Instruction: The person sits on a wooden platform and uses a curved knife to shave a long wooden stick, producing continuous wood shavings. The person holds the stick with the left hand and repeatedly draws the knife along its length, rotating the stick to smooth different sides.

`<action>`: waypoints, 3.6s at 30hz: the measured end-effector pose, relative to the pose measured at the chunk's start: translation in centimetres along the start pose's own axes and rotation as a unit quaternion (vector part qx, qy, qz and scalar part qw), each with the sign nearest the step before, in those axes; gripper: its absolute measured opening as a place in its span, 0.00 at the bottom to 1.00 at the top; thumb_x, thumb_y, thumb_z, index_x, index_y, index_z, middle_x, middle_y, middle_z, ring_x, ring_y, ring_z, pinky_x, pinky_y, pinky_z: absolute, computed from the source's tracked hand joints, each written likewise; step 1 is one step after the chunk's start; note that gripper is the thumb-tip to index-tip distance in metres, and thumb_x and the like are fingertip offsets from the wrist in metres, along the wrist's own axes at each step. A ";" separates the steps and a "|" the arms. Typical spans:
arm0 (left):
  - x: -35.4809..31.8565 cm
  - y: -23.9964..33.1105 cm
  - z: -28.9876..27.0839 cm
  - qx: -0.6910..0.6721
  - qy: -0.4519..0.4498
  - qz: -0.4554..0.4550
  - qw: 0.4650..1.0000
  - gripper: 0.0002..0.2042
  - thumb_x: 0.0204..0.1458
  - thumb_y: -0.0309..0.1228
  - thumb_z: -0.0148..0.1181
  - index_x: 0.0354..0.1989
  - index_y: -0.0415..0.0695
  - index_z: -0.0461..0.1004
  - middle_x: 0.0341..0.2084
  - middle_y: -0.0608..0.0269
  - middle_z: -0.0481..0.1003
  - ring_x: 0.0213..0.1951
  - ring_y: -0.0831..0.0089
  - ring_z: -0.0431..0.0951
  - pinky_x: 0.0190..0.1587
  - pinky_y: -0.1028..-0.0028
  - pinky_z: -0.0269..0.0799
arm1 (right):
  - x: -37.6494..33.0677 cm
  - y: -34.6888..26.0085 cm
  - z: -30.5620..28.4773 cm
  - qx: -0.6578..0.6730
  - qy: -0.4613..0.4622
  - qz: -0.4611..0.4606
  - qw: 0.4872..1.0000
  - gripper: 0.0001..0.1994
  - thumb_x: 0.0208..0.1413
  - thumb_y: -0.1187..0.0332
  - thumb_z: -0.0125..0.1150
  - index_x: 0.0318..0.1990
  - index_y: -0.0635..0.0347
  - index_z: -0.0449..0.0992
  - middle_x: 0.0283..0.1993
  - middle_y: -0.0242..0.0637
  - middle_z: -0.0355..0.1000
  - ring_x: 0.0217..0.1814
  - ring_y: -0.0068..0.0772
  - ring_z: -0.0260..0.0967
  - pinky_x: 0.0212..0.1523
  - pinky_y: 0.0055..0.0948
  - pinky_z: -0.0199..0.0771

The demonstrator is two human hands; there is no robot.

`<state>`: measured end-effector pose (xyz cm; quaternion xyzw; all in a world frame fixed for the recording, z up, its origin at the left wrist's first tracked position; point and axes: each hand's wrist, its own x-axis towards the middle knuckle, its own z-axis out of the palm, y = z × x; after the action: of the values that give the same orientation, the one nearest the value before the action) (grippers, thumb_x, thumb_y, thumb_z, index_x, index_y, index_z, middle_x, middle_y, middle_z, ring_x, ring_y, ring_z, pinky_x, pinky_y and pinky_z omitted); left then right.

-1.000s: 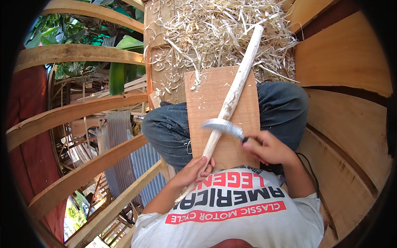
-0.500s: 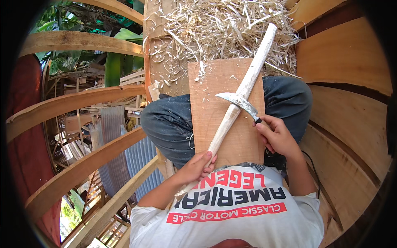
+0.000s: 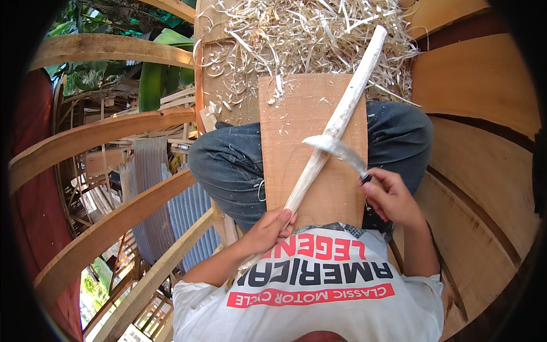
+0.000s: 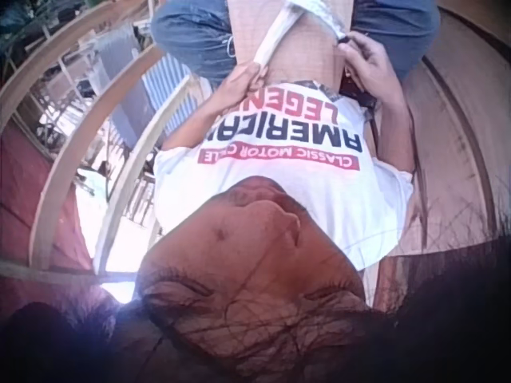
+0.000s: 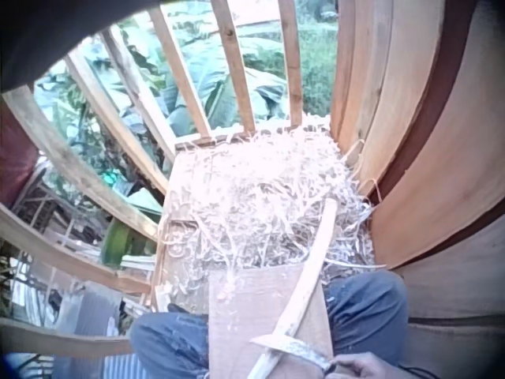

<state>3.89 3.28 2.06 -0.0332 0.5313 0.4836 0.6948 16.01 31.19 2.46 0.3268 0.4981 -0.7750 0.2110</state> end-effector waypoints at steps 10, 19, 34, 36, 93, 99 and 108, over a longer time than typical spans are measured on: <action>-0.6 1.0 0.4 0.294 0.121 0.086 0.944 0.13 0.64 0.37 0.41 0.35 0.37 0.61 0.15 0.52 0.65 0.18 0.64 0.67 0.25 0.67 0.62 | 0.9 1.6 1.8 -0.347 0.204 -0.262 0.877 0.09 0.53 0.71 0.59 0.40 0.63 0.71 0.24 0.40 0.68 0.23 0.34 0.69 0.27 0.29 0.65; 0.1 0.6 0.9 0.334 0.168 0.112 0.921 0.11 0.62 0.35 0.43 0.36 0.37 0.63 0.14 0.52 0.67 0.18 0.60 0.73 0.22 0.68 0.63 | 1.2 2.4 3.3 -0.466 0.215 -0.219 0.830 0.14 0.53 0.59 0.61 0.27 0.61 0.69 0.17 0.41 0.68 0.18 0.45 0.69 0.20 0.36 0.66; 0.4 0.1 2.0 0.400 0.225 0.152 0.875 0.10 0.60 0.32 0.47 0.37 0.36 0.59 0.13 0.39 0.66 0.22 0.40 0.73 0.18 0.58 0.62 | 4.3 0.8 0.9 -0.630 0.357 -0.254 0.641 0.27 0.44 0.43 0.64 0.15 0.55 0.61 0.11 0.34 0.60 0.12 0.35 0.63 0.14 0.30 0.62; 0.3 0.0 2.1 0.402 0.223 0.138 0.877 0.10 0.60 0.32 0.47 0.38 0.37 0.59 0.14 0.38 0.67 0.22 0.40 0.73 0.20 0.56 0.64 | 4.6 0.7 0.5 -0.598 0.388 -0.232 0.662 0.27 0.47 0.44 0.63 0.16 0.59 0.63 0.13 0.39 0.64 0.14 0.43 0.64 0.17 0.37 0.64; -0.3 0.7 -0.6 0.011 0.079 0.035 0.996 0.11 0.65 0.39 0.38 0.35 0.45 0.60 0.17 0.74 0.57 0.14 0.88 0.51 0.14 0.84 0.47 | 4.1 -2.7 1.4 -0.128 -0.092 -0.001 0.987 0.11 0.61 0.64 0.52 0.38 0.64 0.70 0.14 0.24 0.60 0.11 0.13 0.53 0.13 0.18 0.53; 0.2 0.3 -0.6 0.076 0.092 0.082 0.989 0.12 0.65 0.40 0.38 0.35 0.45 0.60 0.17 0.74 0.57 0.14 0.87 0.51 0.14 0.84 0.47 | 4.1 -0.9 2.1 -0.186 0.054 -0.110 0.975 0.11 0.58 0.66 0.56 0.39 0.67 0.74 0.19 0.24 0.63 0.20 0.11 0.55 0.19 0.18 0.54; 0.0 0.5 0.0 0.087 0.099 0.084 0.988 0.12 0.65 0.40 0.38 0.35 0.45 0.60 0.16 0.74 0.57 0.14 0.87 0.51 0.14 0.84 0.47 | 3.5 0.3 2.1 -0.195 -0.062 -0.164 0.965 0.10 0.58 0.67 0.57 0.37 0.68 0.76 0.21 0.21 0.63 0.20 0.08 0.53 0.19 0.16 0.52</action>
<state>3.54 3.58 2.27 0.0244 0.6385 0.4864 0.5960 13.19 29.12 0.38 0.1442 0.6720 -0.7060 0.1711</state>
